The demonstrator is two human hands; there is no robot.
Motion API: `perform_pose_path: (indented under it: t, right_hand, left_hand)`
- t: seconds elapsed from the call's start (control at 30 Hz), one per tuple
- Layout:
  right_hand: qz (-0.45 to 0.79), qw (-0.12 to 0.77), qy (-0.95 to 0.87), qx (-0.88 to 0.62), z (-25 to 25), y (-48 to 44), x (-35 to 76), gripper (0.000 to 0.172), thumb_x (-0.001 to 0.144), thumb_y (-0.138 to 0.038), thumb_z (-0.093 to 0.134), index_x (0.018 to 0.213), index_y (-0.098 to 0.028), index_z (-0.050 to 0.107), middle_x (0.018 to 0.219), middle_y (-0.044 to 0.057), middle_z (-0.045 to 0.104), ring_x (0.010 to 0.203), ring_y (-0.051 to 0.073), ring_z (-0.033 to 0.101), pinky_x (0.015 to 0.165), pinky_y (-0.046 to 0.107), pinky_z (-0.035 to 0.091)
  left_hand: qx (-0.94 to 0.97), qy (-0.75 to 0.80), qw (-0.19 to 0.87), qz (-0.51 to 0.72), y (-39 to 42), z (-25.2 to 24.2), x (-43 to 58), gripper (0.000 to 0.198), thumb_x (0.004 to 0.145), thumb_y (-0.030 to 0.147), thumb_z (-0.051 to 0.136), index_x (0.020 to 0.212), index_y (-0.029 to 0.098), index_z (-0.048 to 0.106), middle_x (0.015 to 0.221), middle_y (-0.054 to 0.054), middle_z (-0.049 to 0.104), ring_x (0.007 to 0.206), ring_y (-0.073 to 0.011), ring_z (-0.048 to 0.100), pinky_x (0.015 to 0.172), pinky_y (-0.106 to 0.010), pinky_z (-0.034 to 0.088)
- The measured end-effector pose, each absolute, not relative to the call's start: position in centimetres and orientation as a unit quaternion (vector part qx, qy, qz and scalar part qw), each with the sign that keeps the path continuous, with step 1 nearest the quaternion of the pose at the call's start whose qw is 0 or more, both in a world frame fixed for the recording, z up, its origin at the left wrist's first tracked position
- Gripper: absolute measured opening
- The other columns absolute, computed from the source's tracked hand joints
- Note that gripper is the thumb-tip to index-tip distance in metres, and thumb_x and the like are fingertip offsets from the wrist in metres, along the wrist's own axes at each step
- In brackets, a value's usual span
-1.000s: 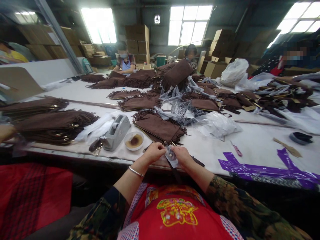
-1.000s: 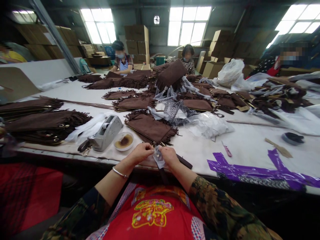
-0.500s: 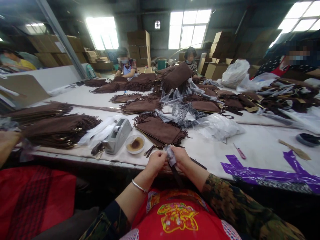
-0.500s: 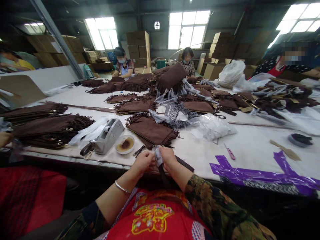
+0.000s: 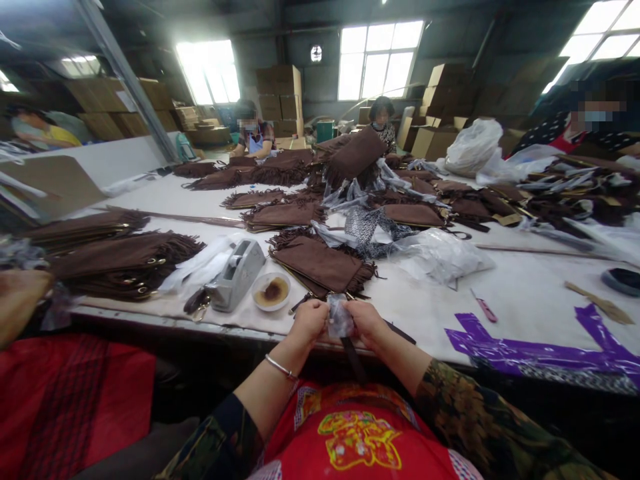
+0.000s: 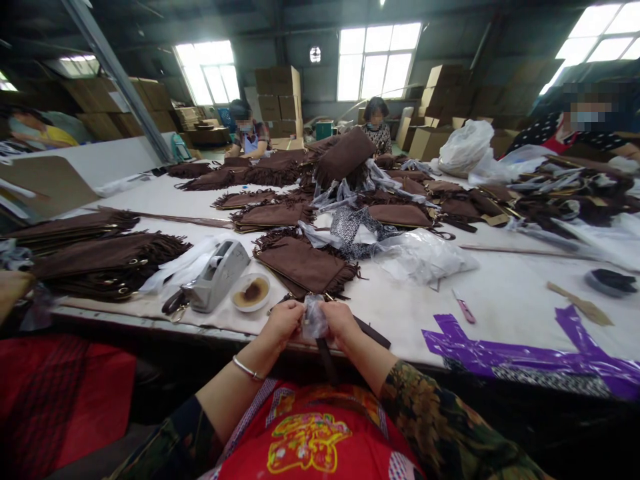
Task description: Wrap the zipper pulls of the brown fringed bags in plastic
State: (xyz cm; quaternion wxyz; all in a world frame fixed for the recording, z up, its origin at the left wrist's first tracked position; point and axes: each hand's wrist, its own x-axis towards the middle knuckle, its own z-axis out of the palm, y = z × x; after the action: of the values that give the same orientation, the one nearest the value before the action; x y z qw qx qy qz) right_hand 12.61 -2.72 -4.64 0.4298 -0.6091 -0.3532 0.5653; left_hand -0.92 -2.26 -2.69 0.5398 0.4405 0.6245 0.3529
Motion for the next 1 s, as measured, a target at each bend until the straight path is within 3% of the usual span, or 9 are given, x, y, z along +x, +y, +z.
perform_pose_path:
  t: [0.27,0.47,0.63,0.8,0.9,1.0]
  right_hand:
    - [0.596,0.357,-0.349,-0.629,-3.6,-2.3,12.3,0.014,0.067,-0.029,0.063,0.062,-0.017,0.056,0.048,-0.002,0.054,0.037,0.010,0.047,0.031,0.017,0.027]
    - [0.585,0.345,-0.368,-0.635,-3.3,-1.7,11.8,0.016,0.069,-0.030,0.059,0.060,-0.018,0.056,0.039,-0.004,0.047,0.031,0.007,0.036,0.032,0.018,0.023]
    - [0.556,0.365,-0.414,-0.622,-3.1,-2.1,11.4,0.020,0.075,-0.032,0.054,0.061,-0.017,0.057,0.039,-0.006,0.044,0.033,0.007,0.035,0.036,0.020,0.024]
    - [0.509,0.369,-0.515,-0.583,-2.9,-2.3,11.8,0.018,0.074,-0.031,0.060,0.065,-0.017,0.067,0.051,-0.003,0.057,0.051,0.011,0.050,0.050,0.023,0.036]
    - [0.397,0.362,-0.638,-0.552,-2.9,-2.3,13.0,0.018,0.078,-0.026,0.057,0.075,-0.019,0.073,0.072,0.001,0.070,0.071,0.016,0.060,0.068,0.027,0.043]
    - [0.288,0.368,-0.674,-0.572,-3.0,-1.9,14.4,0.022,0.082,-0.027,0.053,0.086,-0.018,0.073,0.086,0.005,0.073,0.080,0.019,0.063,0.076,0.030,0.045]
  left_hand:
    - [0.563,0.660,0.364,0.339,0.0,-2.3,-2.3,0.017,0.076,0.025,0.057,0.063,0.019,0.065,0.063,-0.002,0.063,0.065,-0.0151,0.054,0.060,-0.023,0.035]
    - [0.602,0.667,0.336,0.283,0.9,-2.2,-1.9,0.028,0.083,0.034,0.052,0.066,0.017,0.067,0.064,-0.005,0.065,0.061,-0.0154,0.055,0.056,-0.023,0.035]
    - [0.619,0.669,0.339,0.230,1.5,-2.2,-1.4,0.037,0.084,0.041,0.053,0.067,0.012,0.070,0.063,-0.007,0.066,0.060,-0.0163,0.057,0.055,-0.024,0.036]
    - [0.635,0.669,0.325,0.208,2.4,-2.3,-0.8,0.032,0.081,0.037,0.055,0.071,0.012,0.072,0.072,-0.009,0.069,0.068,-0.0178,0.059,0.059,-0.026,0.037]
    - [0.638,0.666,0.328,0.204,2.6,-2.4,-0.6,0.031,0.082,0.036,0.055,0.071,0.012,0.072,0.073,-0.010,0.069,0.069,-0.0179,0.059,0.060,-0.026,0.037]
    - [0.633,0.662,0.341,0.209,2.5,-2.4,-0.8,0.034,0.085,0.036,0.052,0.075,0.011,0.072,0.073,-0.010,0.069,0.069,-0.0176,0.059,0.061,-0.025,0.039]
